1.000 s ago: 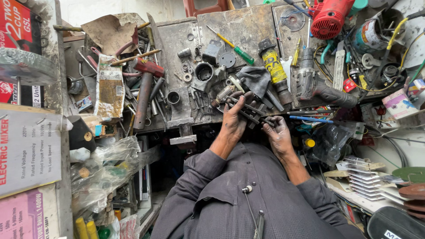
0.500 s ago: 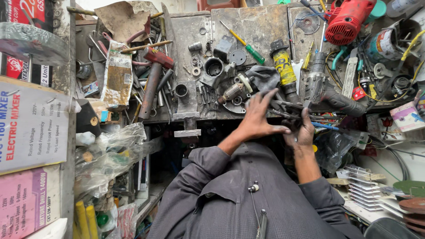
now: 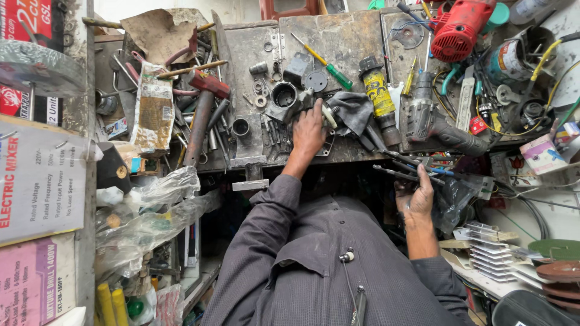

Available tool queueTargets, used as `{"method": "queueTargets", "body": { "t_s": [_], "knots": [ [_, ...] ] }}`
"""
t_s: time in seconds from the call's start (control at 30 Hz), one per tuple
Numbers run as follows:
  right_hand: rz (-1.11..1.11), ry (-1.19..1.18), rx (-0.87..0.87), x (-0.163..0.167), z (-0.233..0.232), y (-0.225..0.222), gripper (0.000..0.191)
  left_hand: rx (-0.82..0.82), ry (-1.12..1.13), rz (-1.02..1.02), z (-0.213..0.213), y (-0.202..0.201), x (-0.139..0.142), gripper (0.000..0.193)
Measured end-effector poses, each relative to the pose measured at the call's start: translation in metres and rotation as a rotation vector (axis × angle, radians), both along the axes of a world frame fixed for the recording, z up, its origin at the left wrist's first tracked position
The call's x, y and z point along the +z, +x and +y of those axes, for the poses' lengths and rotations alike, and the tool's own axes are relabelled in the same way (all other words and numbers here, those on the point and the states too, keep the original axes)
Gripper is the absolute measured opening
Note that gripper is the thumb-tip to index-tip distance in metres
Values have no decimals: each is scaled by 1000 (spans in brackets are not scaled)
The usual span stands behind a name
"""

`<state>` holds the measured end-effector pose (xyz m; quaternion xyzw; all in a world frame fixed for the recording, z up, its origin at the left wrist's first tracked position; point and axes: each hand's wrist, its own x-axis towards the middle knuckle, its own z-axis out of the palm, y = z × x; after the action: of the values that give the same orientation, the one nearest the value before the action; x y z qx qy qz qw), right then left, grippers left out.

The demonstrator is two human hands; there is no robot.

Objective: The person works at a cluttered workbench repairing a small electric water pump. They handle the motor housing and armature, unscrew fasteners with a screwdriver, tap parts with a hammer, fit the armature into the housing, and hold the assembled pump and housing together to check the fit.

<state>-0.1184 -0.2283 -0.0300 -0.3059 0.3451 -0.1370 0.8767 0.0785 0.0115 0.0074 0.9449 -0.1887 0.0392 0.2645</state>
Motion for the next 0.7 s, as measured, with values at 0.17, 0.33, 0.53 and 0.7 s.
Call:
{"method": "queueTargets", "body": {
  "t_s": [0.17, 0.33, 0.53, 0.7],
  "knots": [
    [12, -327, 2, 20, 0, 0, 18, -39, -319, 18, 6, -25, 8, 89],
    [-13, -802, 63, 57, -8, 13, 18, -302, -689, 246, 5, -52, 13, 86],
    [-29, -1211, 195, 127, -4, 37, 29, -430, -951, 367, -29, -61, -13, 81],
    [61, -1527, 284, 155, 16, 63, 34, -424, -1003, 374, -40, -63, -28, 80]
  ]
}}
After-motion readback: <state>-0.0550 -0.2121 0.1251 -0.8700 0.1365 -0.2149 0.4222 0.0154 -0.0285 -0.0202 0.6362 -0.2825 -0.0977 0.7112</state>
